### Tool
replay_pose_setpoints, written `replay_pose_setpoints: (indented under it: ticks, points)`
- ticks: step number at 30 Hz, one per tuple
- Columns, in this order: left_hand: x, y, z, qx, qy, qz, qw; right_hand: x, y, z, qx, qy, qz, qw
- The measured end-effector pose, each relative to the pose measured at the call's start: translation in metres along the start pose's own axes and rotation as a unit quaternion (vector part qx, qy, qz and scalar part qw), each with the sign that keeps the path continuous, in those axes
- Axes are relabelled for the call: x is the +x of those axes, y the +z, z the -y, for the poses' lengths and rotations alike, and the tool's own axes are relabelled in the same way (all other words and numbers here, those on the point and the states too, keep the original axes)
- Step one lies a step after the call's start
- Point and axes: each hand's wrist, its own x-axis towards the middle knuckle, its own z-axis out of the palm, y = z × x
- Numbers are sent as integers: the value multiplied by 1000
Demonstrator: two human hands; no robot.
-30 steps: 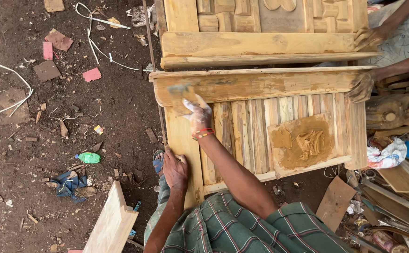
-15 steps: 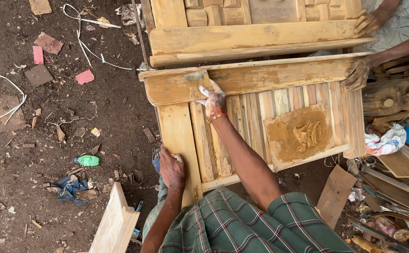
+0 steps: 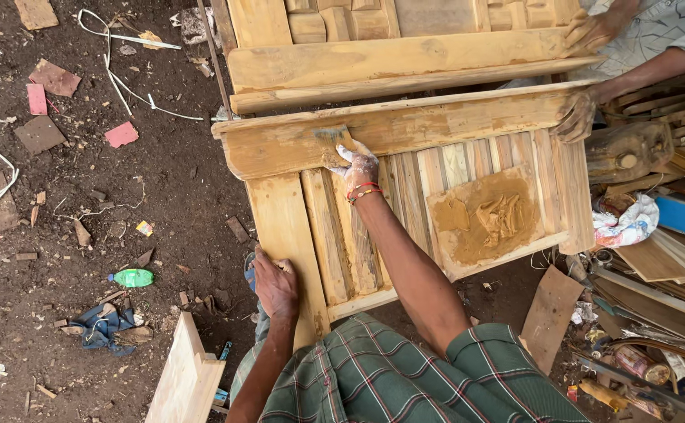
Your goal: The person applies a brown wood filler to a wooden headboard using a putty knife and a brush. They spread the filler into the grooves and joints of the slatted wood, then smooth it over the surface. Another person is visible nearby, also working on a similar wooden piece.
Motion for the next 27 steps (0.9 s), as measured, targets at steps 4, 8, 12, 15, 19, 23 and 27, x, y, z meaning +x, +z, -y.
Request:
replay_pose_setpoints:
  ticks: [4, 8, 12, 15, 19, 23, 27]
  points:
    - [4, 0, 0, -3, 6, -10, 1000, 22, 9, -1, 2, 38, -78, 996]
    - [1, 2, 1, -24, 20, -32, 999, 18, 1, 0, -59, -24, 3, 998]
    - [3, 2, 0, 3, 2, -7, 1000, 8, 0, 5, -43, -25, -28, 998]
    - [1, 6, 2, 1, -10, 8, 1000, 5, -3, 11, -14, -17, -17, 1000]
    - [5, 15, 9, 13, 14, -3, 1000, 11, -4, 21, -41, -24, -46, 998]
    - [3, 22, 18, 46, 13, -12, 999, 14, -14, 21, -15, -11, -70, 997]
    - [0, 22, 14, 9, 19, -35, 999, 19, -38, 29, 38, -76, 32, 996]
